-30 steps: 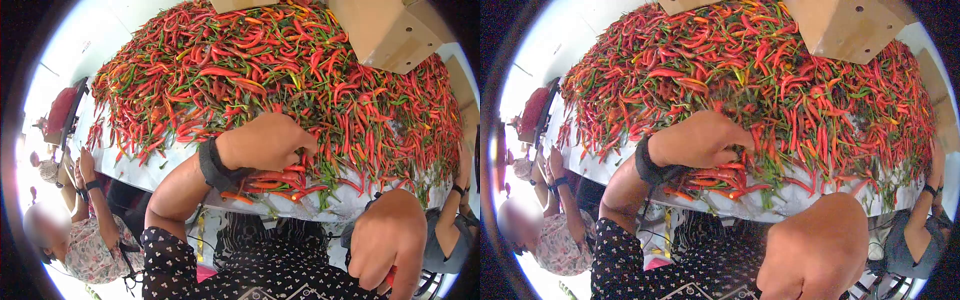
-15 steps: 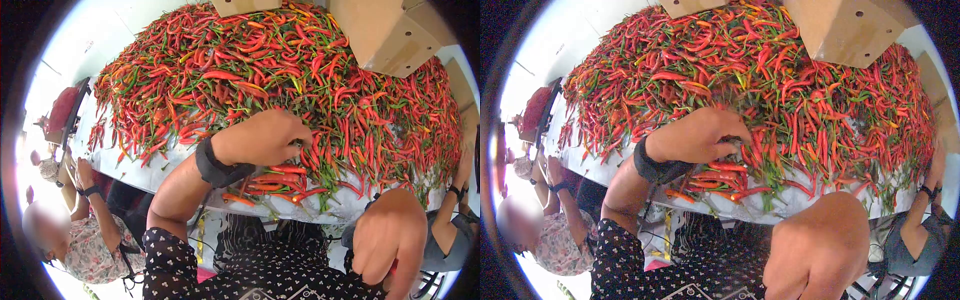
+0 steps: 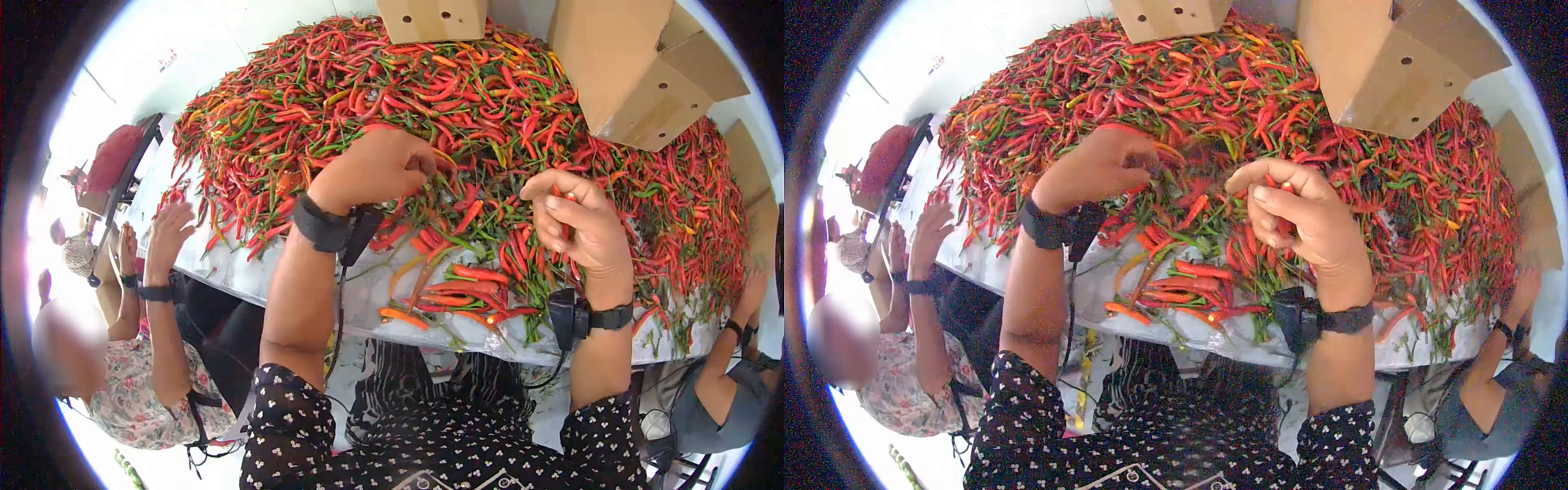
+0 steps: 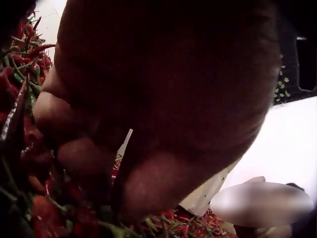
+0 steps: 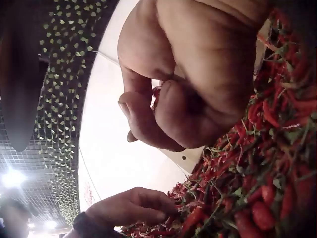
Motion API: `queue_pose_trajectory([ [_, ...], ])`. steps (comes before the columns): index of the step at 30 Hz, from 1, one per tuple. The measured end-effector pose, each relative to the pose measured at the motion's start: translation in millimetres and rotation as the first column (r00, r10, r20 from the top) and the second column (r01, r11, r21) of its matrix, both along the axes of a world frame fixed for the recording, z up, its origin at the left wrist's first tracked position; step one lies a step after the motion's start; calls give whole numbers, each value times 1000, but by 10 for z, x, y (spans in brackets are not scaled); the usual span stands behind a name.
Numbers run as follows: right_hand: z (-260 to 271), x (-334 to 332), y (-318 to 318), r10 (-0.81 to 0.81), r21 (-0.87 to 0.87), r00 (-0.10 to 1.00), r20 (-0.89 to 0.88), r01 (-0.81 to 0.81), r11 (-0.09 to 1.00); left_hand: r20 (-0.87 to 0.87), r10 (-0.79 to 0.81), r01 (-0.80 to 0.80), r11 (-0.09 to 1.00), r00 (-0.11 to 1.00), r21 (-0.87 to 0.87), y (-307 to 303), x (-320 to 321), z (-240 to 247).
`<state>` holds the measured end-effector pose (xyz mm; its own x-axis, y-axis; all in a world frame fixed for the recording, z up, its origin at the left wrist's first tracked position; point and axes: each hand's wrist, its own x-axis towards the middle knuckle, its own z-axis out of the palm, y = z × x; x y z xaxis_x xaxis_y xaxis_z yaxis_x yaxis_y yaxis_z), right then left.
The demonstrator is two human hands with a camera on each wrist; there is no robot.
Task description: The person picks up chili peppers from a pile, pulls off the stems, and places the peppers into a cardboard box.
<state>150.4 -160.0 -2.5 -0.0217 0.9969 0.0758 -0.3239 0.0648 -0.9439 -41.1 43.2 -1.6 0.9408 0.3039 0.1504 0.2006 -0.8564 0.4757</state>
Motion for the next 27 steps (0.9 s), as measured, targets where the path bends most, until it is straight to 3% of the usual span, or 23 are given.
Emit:
queue_pose_trajectory([
  [2, -40, -7, 41, -37, -52, 999, -12, 37, 998, -6, 12, -10, 987, 1000, 161, 21, -19, -68],
  [6, -89, -19, 87, -26, -78, 999, 37, 29, 996, -109, 148, -117, 961, 983, 252, 31, -22, -154],
  [9, -97, -85, 97, -34, -136, 997, 71, 44, 990, -11, 25, -21, 960, 1000, 277, 47, 41, -192],
  [11, -98, -148, 114, -38, -115, 996, 75, 47, 992, 31, -63, 66, 989, 998, -132, -81, 60, -5],
  [12, -107, -162, 118, -50, -119, 995, 89, 60, 991, 32, -68, 71, 989, 997, -129, -137, 67, 49],
  [14, -101, -188, 127, -66, -119, 993, 99, 78, 990, 77, 28, 14, 867, 997, -498, -234, 78, 112],
  [20, -190, -187, 184, -141, -105, 976, 164, 159, 982, 135, 38, 62, 744, 990, -666, -384, 154, 114],
  [27, -179, -292, 173, -146, -138, 950, 277, 190, 972, 178, -49, 165, 664, 983, -729, -454, 189, 102],
])
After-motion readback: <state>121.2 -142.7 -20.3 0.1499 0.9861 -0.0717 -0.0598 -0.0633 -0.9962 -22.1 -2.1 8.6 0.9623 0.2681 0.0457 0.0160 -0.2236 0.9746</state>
